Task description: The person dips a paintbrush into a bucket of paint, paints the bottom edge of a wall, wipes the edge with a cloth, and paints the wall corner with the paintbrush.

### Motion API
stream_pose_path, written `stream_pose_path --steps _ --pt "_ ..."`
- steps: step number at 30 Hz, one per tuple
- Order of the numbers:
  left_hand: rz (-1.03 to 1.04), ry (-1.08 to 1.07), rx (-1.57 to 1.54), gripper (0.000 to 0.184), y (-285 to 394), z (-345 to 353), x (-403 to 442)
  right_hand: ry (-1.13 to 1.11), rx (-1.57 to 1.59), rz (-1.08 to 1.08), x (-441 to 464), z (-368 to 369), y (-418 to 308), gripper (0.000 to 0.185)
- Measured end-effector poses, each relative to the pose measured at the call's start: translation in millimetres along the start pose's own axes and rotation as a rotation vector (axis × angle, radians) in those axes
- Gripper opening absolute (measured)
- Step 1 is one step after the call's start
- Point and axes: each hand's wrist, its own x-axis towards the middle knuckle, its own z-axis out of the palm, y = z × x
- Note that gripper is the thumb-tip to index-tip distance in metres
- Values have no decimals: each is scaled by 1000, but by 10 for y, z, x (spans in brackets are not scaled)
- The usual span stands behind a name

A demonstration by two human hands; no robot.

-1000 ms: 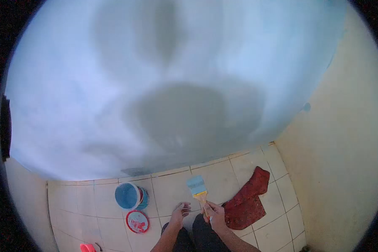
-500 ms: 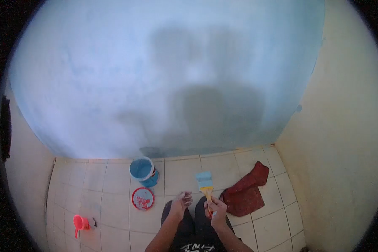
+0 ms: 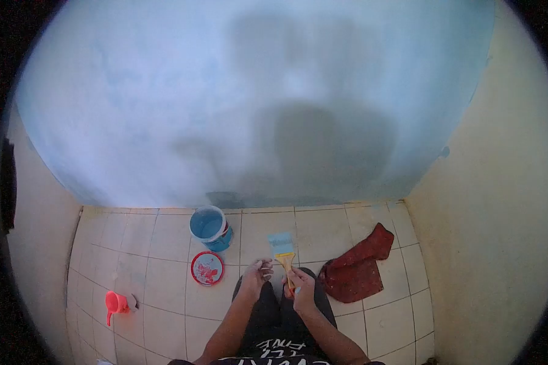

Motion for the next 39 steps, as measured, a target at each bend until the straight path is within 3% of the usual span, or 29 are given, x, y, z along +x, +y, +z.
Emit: stream_pose_path --steps 14,21,24,39 --pt "-181 177 -104 25 -452 -289 1606 293 31 139 2275 -666 652 20" --pt "-192 261 -55 23 -434 -437 2531 332 -39 180 3298 -875 943 26" --pt "-125 195 -97 22 -438 -527 2788 386 -30 169 3623 -864 1028 28" --pt "-193 252 -68 24 -639 -837 3061 414 -71 165 4373 -989 1511 23"
